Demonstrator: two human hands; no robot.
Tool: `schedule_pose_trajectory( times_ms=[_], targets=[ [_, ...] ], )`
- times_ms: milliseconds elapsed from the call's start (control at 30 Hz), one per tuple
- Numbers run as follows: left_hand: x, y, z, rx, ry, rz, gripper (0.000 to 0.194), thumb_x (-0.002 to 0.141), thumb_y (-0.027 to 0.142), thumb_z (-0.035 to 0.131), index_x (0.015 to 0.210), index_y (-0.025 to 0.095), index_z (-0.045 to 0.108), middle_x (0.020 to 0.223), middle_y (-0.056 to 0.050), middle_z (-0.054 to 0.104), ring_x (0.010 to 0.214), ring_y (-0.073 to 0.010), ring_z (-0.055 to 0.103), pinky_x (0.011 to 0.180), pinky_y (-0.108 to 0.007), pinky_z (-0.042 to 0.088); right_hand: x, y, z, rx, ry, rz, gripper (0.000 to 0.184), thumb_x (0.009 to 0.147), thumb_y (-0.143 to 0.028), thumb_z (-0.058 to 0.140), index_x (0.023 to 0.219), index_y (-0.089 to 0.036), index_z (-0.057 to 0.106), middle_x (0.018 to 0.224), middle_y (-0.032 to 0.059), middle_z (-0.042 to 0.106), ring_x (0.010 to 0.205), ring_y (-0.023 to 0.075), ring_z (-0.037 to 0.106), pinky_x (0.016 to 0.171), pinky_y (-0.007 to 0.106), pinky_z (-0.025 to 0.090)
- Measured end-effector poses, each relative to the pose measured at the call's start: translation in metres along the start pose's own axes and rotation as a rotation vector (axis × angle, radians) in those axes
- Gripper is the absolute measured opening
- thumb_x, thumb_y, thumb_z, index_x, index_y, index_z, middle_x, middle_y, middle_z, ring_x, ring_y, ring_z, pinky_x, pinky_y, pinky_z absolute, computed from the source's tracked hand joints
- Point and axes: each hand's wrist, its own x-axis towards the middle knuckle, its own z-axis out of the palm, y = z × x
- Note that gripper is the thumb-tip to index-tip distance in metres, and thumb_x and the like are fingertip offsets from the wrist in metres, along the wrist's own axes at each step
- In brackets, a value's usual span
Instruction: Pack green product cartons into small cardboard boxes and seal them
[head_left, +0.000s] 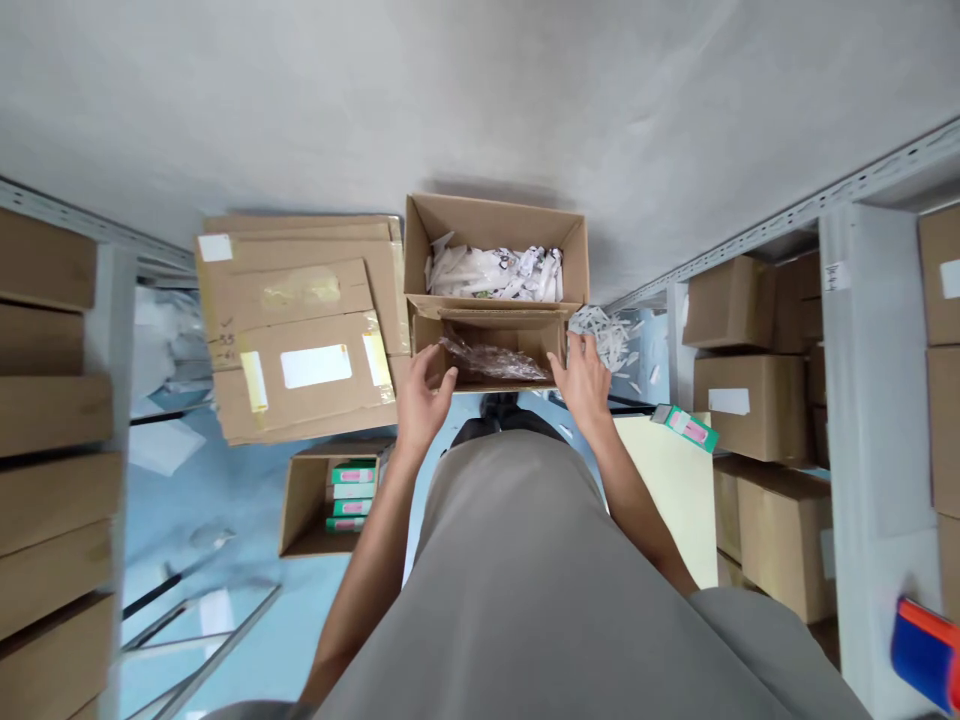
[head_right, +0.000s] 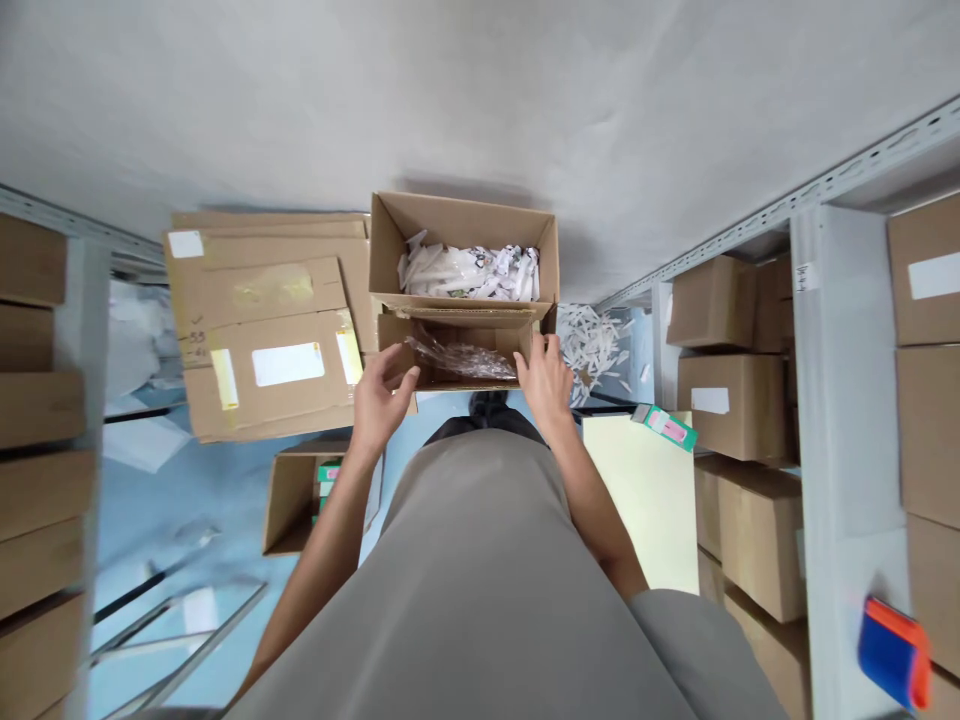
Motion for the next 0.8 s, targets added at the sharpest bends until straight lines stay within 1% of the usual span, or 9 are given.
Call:
schedule_pose_trajectory(
  times_ms=[67, 200, 267, 367, 467, 567, 633, 733, 800],
  targets=[
    [0.0, 0.005, -0.004, 0.143, 0.055, 0.009, 0.05, 0.108, 0.051, 0.066, 0.147, 0.021, 0.069, 0.155, -0.019, 0.066, 0.147, -0.0368, 0.065, 0.121, -0.056, 0.059, -0.003, 0.006, 0.006, 0.0, -0.03, 0.06, 0.051, 0.119, -0.045, 0.055, 0.16, -0.015, 0.059, 0.154, 0.0226, 0.067, 0.118, 0.0318, 0.078, 0.091, 0.035, 0.058],
    [0.007, 0.005, -0.01, 0.385, 0.15, 0.013, 0.037, 0.102, 0.035, 0.071, 0.136, 0.021, 0.076, 0.167, -0.02, 0.055, 0.155, -0.0407, 0.056, 0.13, -0.06, 0.047, -0.009, 0.009, 0.017, 0.014, -0.159, 0.11, 0.04, 0.121, -0.04, 0.049, 0.141, -0.015, 0.073, 0.131, 0.0196, 0.081, 0.116, 0.0311, 0.079, 0.094, 0.034, 0.056],
    [0.011, 0.003, -0.012, 0.406, 0.091, -0.015, 0.036, 0.1, 0.031, 0.071, 0.134, 0.02, 0.078, 0.163, -0.02, 0.061, 0.152, -0.041, 0.059, 0.129, -0.06, 0.049, -0.013, 0.008, 0.02, 0.027, -0.182, 0.133, 0.039, 0.123, -0.035, 0.043, 0.135, -0.016, 0.076, 0.125, 0.0187, 0.083, 0.116, 0.0299, 0.08, 0.093, 0.033, 0.054],
    [0.013, 0.005, -0.011, 0.408, -0.052, -0.05, 0.037, 0.101, 0.029, 0.067, 0.135, 0.019, 0.079, 0.15, -0.018, 0.073, 0.136, -0.0376, 0.072, 0.123, -0.055, 0.057, -0.027, 0.012, 0.021, 0.057, -0.179, 0.171, 0.039, 0.122, -0.032, 0.043, 0.13, -0.017, 0.078, 0.123, 0.0177, 0.085, 0.114, 0.0294, 0.081, 0.091, 0.032, 0.052],
    [0.008, 0.018, -0.002, 0.463, -0.108, -0.037, 0.038, 0.102, 0.029, 0.066, 0.135, 0.018, 0.081, 0.153, -0.018, 0.072, 0.129, -0.0365, 0.077, 0.119, -0.053, 0.059, -0.051, 0.028, 0.021, 0.108, -0.169, 0.211, 0.039, 0.122, -0.032, 0.044, 0.127, -0.017, 0.079, 0.12, 0.017, 0.086, 0.112, 0.0292, 0.082, 0.088, 0.032, 0.05],
    [-0.002, 0.037, 0.02, 0.502, -0.181, 0.037, 0.038, 0.103, 0.028, 0.063, 0.135, 0.017, 0.082, 0.151, -0.018, 0.074, 0.131, -0.0372, 0.076, 0.119, -0.053, 0.06, -0.088, 0.057, 0.025, 0.151, -0.149, 0.306, 0.037, 0.121, -0.031, 0.046, 0.125, -0.017, 0.08, 0.119, 0.0161, 0.086, 0.108, 0.0284, 0.082, 0.084, 0.032, 0.048],
    [-0.01, 0.051, 0.042, 0.51, -0.265, 0.097, 0.037, 0.102, 0.029, 0.064, 0.133, 0.019, 0.083, 0.15, -0.017, 0.075, 0.125, -0.0355, 0.079, 0.116, -0.052, 0.062, -0.118, 0.08, 0.031, 0.175, -0.149, 0.396, 0.034, 0.12, -0.03, 0.049, 0.122, -0.017, 0.08, 0.116, 0.015, 0.087, 0.105, 0.0276, 0.082, 0.082, 0.031, 0.046],
    [-0.026, 0.071, 0.083, 0.536, -0.397, 0.189, 0.034, 0.101, 0.029, 0.067, 0.13, 0.021, 0.084, 0.147, -0.014, 0.077, 0.111, -0.0316, 0.082, 0.11, -0.048, 0.064, -0.173, 0.115, 0.045, 0.233, -0.165, 0.543, 0.03, 0.119, -0.03, 0.053, 0.117, -0.018, 0.081, 0.108, 0.0126, 0.087, 0.1, 0.0265, 0.081, 0.077, 0.031, 0.043],
    [-0.042, 0.083, 0.115, 0.554, -0.476, 0.263, 0.031, 0.101, 0.028, 0.068, 0.126, 0.022, 0.085, 0.143, -0.012, 0.08, 0.112, -0.0313, 0.082, 0.11, -0.046, 0.063, -0.213, 0.137, 0.057, 0.286, -0.157, 0.641, 0.03, 0.119, -0.031, 0.054, 0.115, -0.018, 0.08, 0.104, 0.011, 0.087, 0.095, 0.0255, 0.081, 0.075, 0.031, 0.041]
  ],
)
